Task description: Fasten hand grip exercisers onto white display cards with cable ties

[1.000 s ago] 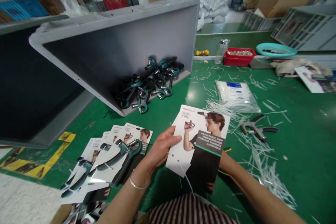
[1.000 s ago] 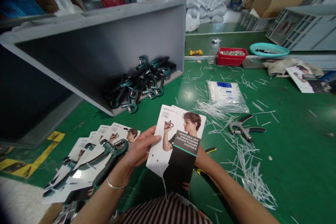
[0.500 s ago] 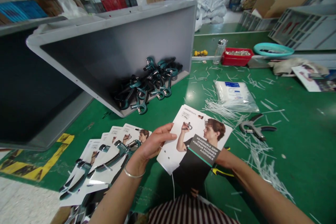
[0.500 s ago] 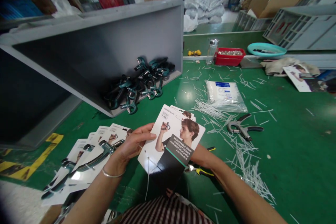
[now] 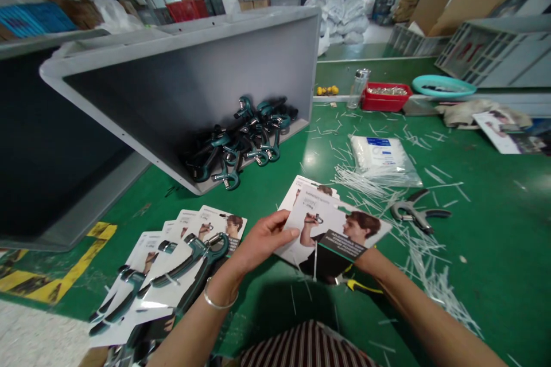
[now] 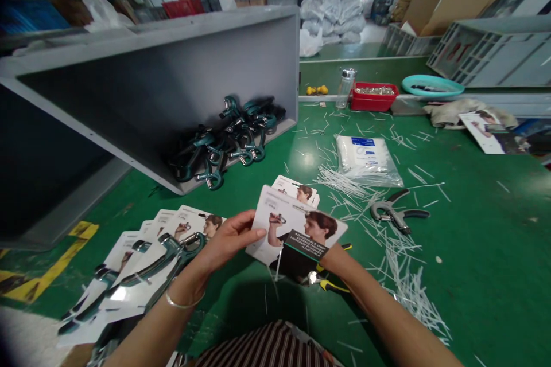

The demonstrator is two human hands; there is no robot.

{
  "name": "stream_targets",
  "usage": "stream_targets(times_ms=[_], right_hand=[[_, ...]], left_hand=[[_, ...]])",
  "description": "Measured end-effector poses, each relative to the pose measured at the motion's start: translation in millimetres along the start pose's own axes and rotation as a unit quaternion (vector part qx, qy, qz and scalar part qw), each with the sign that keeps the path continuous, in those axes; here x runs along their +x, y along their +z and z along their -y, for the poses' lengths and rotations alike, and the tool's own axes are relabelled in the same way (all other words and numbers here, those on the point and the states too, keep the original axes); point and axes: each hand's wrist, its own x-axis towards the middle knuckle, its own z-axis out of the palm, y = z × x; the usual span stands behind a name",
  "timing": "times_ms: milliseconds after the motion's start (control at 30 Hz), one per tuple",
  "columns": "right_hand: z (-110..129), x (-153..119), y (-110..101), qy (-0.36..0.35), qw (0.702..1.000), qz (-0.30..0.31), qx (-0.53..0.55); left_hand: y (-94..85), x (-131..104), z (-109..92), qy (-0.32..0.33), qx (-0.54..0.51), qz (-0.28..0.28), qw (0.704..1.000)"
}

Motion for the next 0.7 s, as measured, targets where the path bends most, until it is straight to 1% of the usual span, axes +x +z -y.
stream_targets(times_ms=[67, 100, 167, 200, 233, 267, 333, 400, 467, 567, 700], right_hand=[[8, 6, -11, -0.037, 0.999, 0.039, -0.011], [12, 8, -16, -0.067, 0.996, 0.054, -0.026], [22, 10, -24, -0.134, 0.987, 0.056, -0.071], [26, 9, -26, -0.156, 0.983, 0.042, -0.091], [30, 8, -27, -0.162, 0.981, 0.021, -0.099], [34, 6, -27, -0.153, 0.984, 0.000, -0.092], [40, 1, -23, -0.111, 0.993, -0.036, -0.031], [45, -3, -18, -0.066, 0.995, -0.042, 0.057], [48, -5, -14, -0.038, 0.992, -0.019, 0.120], [50, -6, -12, -0.016, 0.989, -0.006, 0.148], [50, -8, -14, -0.011, 0.989, -0.022, 0.147]], left_hand=[[0.7, -6, -6, 0.066, 0.062, 0.001, 0.996], [0.8, -10, -10, 0.107, 0.094, 0.008, 0.990], [0.7, -17, -16, 0.185, 0.167, 0.034, 0.968], [0.7, -20, -18, 0.219, 0.206, 0.047, 0.953], [0.9, -22, -18, 0.247, 0.242, 0.058, 0.936], [1.2, -25, -18, 0.272, 0.273, 0.067, 0.920], [2.1, -30, -17, 0.308, 0.307, 0.069, 0.898], [3.2, -33, -16, 0.330, 0.313, 0.059, 0.889], [4.1, -36, -16, 0.339, 0.311, 0.048, 0.887], [4.7, -38, -18, 0.331, 0.300, 0.045, 0.893], [4.4, -39, -21, 0.315, 0.278, 0.042, 0.906]])
